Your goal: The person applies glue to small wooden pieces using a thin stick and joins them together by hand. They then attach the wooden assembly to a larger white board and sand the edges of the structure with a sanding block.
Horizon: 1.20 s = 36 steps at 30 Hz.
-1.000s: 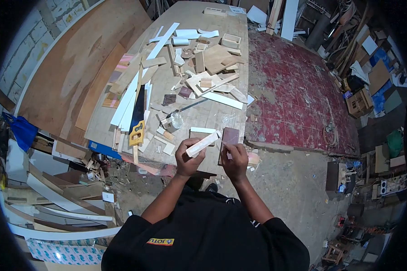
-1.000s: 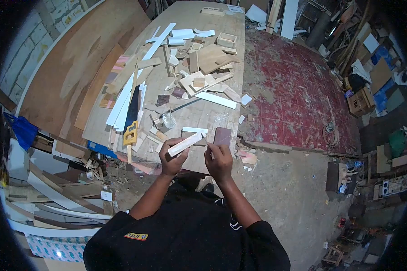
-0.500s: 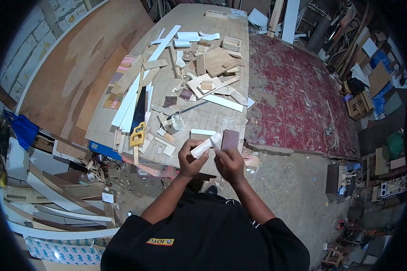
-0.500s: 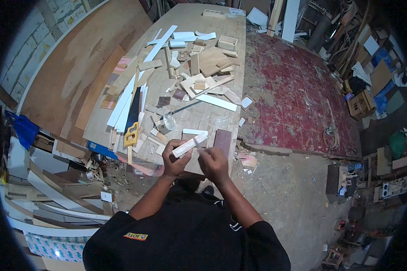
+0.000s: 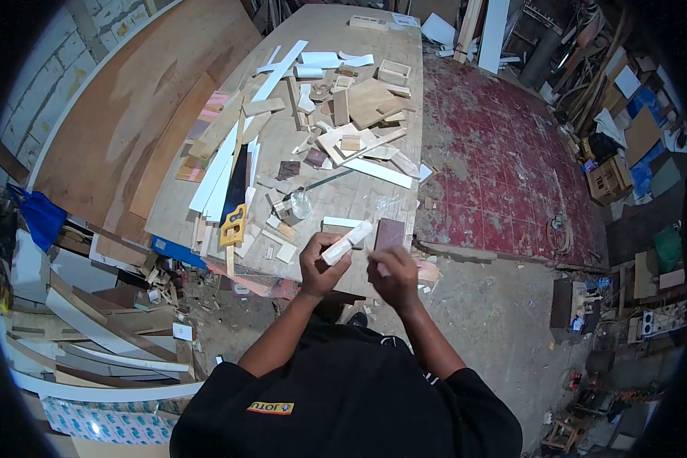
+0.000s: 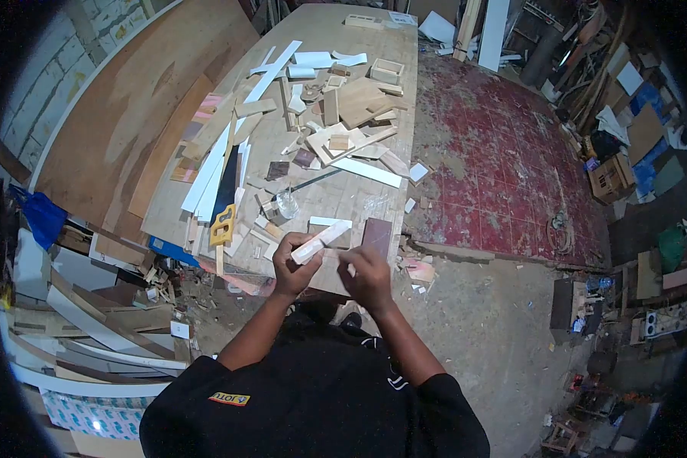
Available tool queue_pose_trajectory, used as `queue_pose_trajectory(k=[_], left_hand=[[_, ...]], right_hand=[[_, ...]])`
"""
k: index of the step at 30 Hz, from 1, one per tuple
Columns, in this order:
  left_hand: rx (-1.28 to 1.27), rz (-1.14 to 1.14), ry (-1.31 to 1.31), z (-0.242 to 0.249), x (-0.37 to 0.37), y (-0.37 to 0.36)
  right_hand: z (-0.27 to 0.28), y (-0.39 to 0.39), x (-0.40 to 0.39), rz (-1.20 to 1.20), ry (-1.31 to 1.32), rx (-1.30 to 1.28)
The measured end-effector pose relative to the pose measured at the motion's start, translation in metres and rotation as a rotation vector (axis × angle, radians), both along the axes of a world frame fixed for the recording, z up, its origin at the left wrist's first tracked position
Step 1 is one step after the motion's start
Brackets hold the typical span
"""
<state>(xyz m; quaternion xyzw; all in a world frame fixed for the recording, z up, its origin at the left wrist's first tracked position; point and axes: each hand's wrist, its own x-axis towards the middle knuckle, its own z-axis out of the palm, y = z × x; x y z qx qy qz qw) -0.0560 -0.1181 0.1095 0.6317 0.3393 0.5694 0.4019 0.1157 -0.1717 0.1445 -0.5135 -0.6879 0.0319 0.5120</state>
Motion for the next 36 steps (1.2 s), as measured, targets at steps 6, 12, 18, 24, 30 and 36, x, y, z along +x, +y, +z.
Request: queue_pose_trajectory(k=[6, 12, 18, 24, 30, 36], left_hand=[[0.006, -0.054, -0.029, 0.002, 0.002, 0.001], [-0.004, -0.053, -0.031, -0.001, 0.001, 0.007], [0.013, -0.062, 0.008, 0.005, 0.002, 0.003], [-0.013, -0.049, 0.004, 0.005, 0.001, 0.004], [0.014, -0.028, -0.016, 0.005, 0.004, 0.007], [-0.010, -0.008, -0.013, 0.001, 0.004, 0.007]], right_hand=[[-0.010, 0.011, 0.010, -0.161, -0.096, -0.003], [-0.002, 0.004, -0.001, -0.046, -0.071, 0.028], [-0.010, 0.012, 0.007, -0.131, -0.113, -0.039], [-0.002, 0.007, 0.001, -0.058, -0.104, 0.021], [-0.009, 0.012, 0.002, -0.137, -0.133, -0.030], [-0.004, 0.014, 0.005, -0.178, -0.055, 0.040]])
